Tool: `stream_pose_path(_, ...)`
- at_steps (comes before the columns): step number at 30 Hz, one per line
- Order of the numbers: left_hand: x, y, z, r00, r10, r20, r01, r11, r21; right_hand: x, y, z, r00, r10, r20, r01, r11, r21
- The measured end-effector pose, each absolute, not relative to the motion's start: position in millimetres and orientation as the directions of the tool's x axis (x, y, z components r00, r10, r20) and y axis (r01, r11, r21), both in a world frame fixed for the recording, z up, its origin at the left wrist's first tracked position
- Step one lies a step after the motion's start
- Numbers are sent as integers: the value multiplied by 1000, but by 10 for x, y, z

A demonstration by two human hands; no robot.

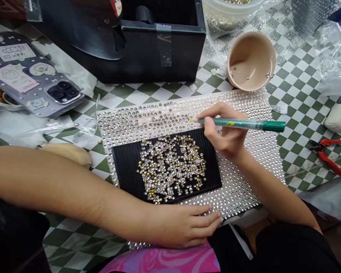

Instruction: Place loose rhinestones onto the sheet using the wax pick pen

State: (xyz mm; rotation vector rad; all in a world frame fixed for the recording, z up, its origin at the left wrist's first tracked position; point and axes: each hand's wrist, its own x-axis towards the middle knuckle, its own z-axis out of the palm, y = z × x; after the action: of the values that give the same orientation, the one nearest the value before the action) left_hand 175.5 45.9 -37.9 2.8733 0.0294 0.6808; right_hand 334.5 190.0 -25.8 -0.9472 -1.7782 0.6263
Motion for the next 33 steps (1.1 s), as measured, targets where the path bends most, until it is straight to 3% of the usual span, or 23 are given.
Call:
stream_pose_path(3, 1752, 465, -374, 896, 60, 441, -25, -982, 185, 3378, 1962, -281, -151, 818, 555, 402, 564, -721)
stream_pose_path(11, 1756, 457, -380, 893, 67, 445, -18, -983, 185, 3399, 1989, -303, -261, 830, 493, 507, 553, -661)
stream_pose_path(20, 1747, 489, -354, 895, 51, 443, -31, -984, 176, 3415, 1968, -295, -240, 808, 538, 515, 576, -635)
stream_pose_path(29, 1746, 498, -349, 900, 54, 433, -26, -984, 178, 3380, 1967, -268, -271, 848, 457, 568, 524, -635)
stream_pose_path(33, 1744, 505, -346, 898, 53, 437, -32, -982, 184, 3388, 1977, -290, -248, 833, 494, 543, 542, -641)
